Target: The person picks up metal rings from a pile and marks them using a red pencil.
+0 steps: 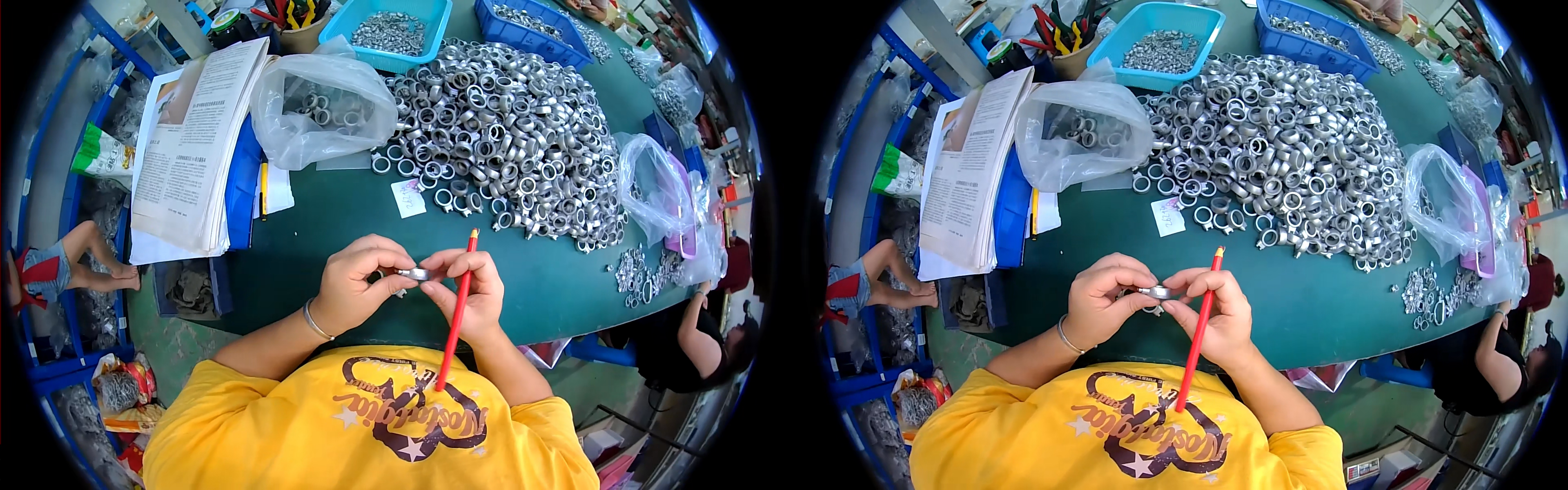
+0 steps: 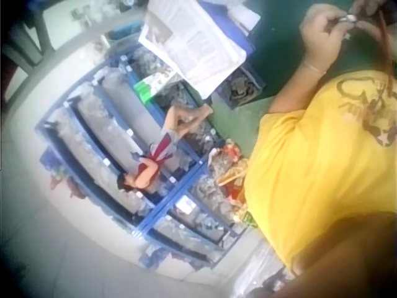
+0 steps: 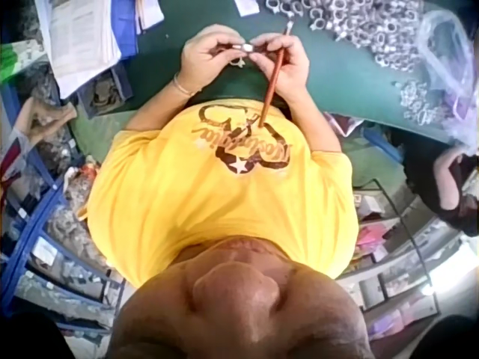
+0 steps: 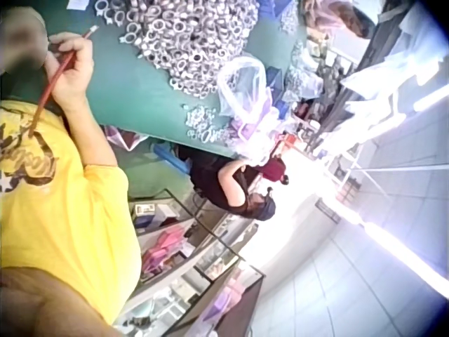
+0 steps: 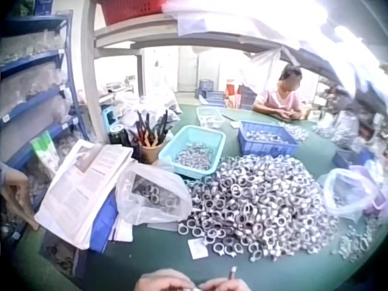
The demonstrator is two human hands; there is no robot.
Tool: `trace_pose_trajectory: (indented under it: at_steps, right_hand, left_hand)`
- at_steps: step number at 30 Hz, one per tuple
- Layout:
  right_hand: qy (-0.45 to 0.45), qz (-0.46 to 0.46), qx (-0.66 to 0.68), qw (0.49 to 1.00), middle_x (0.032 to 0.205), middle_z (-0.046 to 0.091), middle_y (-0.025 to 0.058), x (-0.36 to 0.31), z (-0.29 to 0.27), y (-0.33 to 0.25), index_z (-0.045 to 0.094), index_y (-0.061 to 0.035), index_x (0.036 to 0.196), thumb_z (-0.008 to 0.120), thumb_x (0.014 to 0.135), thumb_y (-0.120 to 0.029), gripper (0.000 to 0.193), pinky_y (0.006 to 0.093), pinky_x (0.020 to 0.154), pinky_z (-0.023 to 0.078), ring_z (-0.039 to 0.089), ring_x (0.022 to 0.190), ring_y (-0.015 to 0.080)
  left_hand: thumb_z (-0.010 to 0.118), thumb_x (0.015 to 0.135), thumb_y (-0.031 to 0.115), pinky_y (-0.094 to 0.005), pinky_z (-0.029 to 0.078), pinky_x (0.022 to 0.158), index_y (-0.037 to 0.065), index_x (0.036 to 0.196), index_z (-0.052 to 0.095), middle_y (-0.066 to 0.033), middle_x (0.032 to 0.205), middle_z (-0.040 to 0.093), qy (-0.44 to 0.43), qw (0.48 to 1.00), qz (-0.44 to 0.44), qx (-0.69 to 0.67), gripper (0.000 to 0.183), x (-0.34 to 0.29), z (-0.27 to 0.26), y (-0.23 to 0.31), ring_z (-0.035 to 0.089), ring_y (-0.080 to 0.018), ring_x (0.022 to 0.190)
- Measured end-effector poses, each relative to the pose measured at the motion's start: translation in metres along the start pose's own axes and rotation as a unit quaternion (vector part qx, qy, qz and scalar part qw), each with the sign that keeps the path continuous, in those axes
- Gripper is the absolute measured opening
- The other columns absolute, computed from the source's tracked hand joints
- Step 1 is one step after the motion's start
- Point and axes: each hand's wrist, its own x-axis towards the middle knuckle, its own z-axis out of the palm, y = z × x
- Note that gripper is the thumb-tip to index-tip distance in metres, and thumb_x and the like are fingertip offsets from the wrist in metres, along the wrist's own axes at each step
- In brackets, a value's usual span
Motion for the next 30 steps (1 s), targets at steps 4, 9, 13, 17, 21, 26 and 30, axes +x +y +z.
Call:
trace_pose_trajectory:
  at_steps: [4, 9, 13, 17, 21, 26, 30]
  right_hand:
    - [0.015, 0.035, 0.068, 0.997, 0.094, 0.058, 0.0151, -0.003, -0.002, 0.001, 0.043, -0.0036, 0.087, 0.064, 0.075, 0.009, 0.027, 0.0275, 0.075, 0.048, 0.057, 0.083, 0.0165]
    - [0.005, 0.018, 0.058, 0.998, 0.094, 0.058, 0.0156, -0.003, -0.004, 0.000, 0.043, -0.0032, 0.087, 0.063, 0.075, 0.010, 0.026, 0.0280, 0.075, 0.049, 0.057, 0.084, 0.0176]
    - [-0.011, 0.002, 0.038, 0.999, 0.093, 0.058, 0.0157, -0.003, -0.005, 0.001, 0.044, -0.0028, 0.086, 0.063, 0.076, 0.010, 0.025, 0.0280, 0.074, 0.049, 0.058, 0.084, 0.0180]
    - [-0.041, -0.001, 0.056, 0.998, 0.092, 0.058, 0.0152, 0.001, -0.009, -0.001, 0.045, -0.0035, 0.087, 0.063, 0.076, 0.009, 0.024, 0.0281, 0.073, 0.048, 0.057, 0.083, 0.0173]
    - [-0.054, -0.043, 0.034, 0.997, 0.089, 0.059, 0.0143, 0.003, -0.013, 0.001, 0.046, -0.0044, 0.085, 0.065, 0.073, 0.010, 0.026, 0.0297, 0.072, 0.047, 0.057, 0.081, 0.0187]
    - [-0.056, -0.114, -0.026, 0.992, 0.085, 0.061, 0.0119, 0.009, -0.017, 0.004, 0.048, -0.0054, 0.082, 0.067, 0.069, 0.010, 0.027, 0.0315, 0.071, 0.047, 0.057, 0.080, 0.0214]
    - [-0.091, -0.136, -0.058, 0.985, 0.086, 0.060, 0.0113, 0.030, -0.015, 0.004, 0.048, -0.0051, 0.083, 0.066, 0.070, 0.009, 0.026, 0.0317, 0.071, 0.047, 0.057, 0.081, 0.0214]
  left_hand:
    - [0.067, 0.071, -0.009, -0.0214, 0.052, 0.063, -0.004, 0.087, 0.059, -0.0114, 0.091, 0.057, -0.017, 0.997, 0.050, 0.060, 0.018, 0.003, -0.003, 0.005, 0.060, -0.0153, 0.075]
    - [0.070, 0.069, -0.008, -0.0224, 0.050, 0.061, -0.002, 0.089, 0.058, -0.0107, 0.089, 0.057, 0.014, 1.000, 0.008, -0.017, 0.024, -0.001, 0.004, -0.003, 0.059, -0.0152, 0.075]
    - [0.071, 0.068, -0.007, -0.0221, 0.048, 0.062, -0.001, 0.090, 0.057, -0.0107, 0.088, 0.057, 0.015, 0.999, 0.033, 0.000, 0.027, 0.000, 0.004, -0.006, 0.059, -0.0145, 0.075]
    - [0.071, 0.067, -0.007, -0.0223, 0.048, 0.065, -0.001, 0.095, 0.056, -0.0108, 0.090, 0.058, 0.003, 0.999, 0.045, -0.023, 0.033, 0.002, 0.004, -0.002, 0.058, -0.0142, 0.075]
    - [0.073, 0.066, -0.004, -0.0235, 0.048, 0.065, 0.001, 0.105, 0.053, -0.0099, 0.090, 0.060, -0.018, 0.996, 0.083, 0.013, 0.044, 0.009, 0.001, 0.004, 0.058, -0.0140, 0.074]
    - [0.076, 0.064, 0.001, -0.0248, 0.049, 0.069, 0.000, 0.099, 0.060, -0.0099, 0.092, 0.063, -0.003, 1.000, 0.026, -0.001, 0.039, 0.011, 0.003, 0.004, 0.061, -0.0159, 0.078]
    - [0.077, 0.063, 0.003, -0.0278, 0.050, 0.073, 0.000, 0.092, 0.064, -0.0122, 0.091, 0.064, -0.002, 0.993, 0.096, 0.062, 0.032, 0.027, -0.005, 0.003, 0.063, -0.0205, 0.083]
